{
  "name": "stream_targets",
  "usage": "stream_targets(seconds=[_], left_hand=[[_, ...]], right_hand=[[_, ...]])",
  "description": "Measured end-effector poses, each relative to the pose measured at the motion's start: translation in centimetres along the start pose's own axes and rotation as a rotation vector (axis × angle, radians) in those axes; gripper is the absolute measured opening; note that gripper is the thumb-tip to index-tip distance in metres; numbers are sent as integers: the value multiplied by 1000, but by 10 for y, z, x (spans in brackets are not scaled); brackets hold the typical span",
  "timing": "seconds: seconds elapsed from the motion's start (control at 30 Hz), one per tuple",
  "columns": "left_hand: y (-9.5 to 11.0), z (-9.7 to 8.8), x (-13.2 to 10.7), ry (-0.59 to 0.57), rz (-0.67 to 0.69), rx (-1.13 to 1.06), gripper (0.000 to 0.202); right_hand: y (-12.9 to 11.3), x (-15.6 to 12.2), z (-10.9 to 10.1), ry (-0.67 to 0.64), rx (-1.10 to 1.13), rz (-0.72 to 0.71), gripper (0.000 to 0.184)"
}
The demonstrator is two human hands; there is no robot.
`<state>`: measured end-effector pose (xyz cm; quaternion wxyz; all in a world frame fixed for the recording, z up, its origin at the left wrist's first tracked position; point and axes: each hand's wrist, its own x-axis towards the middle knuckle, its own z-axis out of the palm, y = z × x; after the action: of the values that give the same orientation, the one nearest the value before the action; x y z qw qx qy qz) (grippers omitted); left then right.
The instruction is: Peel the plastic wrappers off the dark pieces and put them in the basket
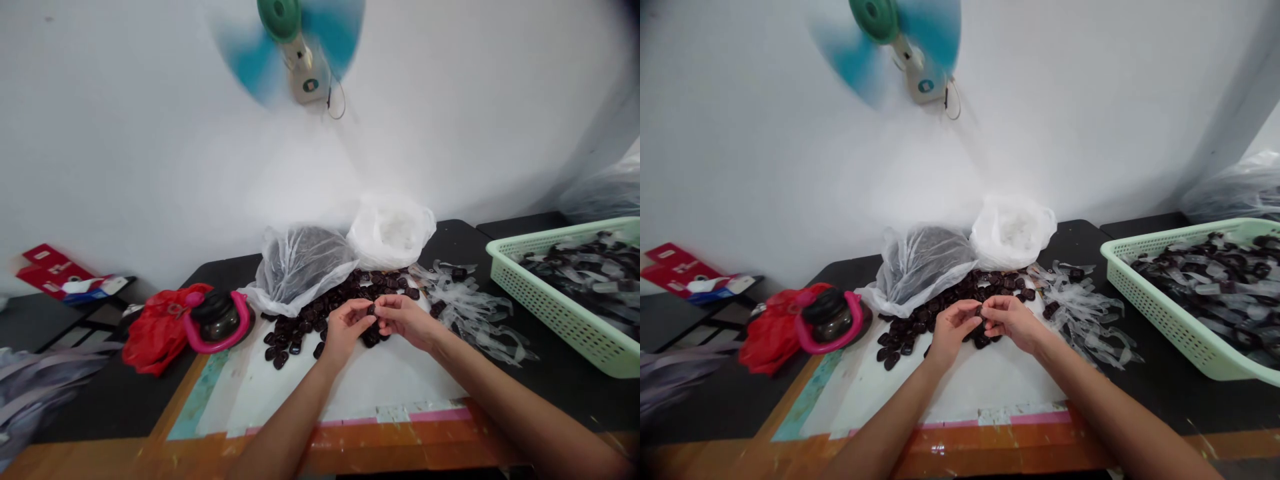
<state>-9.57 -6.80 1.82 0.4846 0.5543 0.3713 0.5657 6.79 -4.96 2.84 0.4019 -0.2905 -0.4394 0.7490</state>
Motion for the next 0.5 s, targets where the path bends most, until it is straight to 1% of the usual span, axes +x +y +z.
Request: stream_targets(seconds=[0.17,0.27,0.4,0.5], left_hand=[[2,2,-2,13,-56,-33,26],[4,2,-2,29,-31,-40,16],[5,0,-1,48,-31,31,17],[3,0,0,62,-1,60,15]], right_hand=[[3,1,2,54,39,-39,34],[2,1,3,54,43,-52,33],[2,0,7,98,-122,-160,35],[4,-1,10,103,-255,-246,34]])
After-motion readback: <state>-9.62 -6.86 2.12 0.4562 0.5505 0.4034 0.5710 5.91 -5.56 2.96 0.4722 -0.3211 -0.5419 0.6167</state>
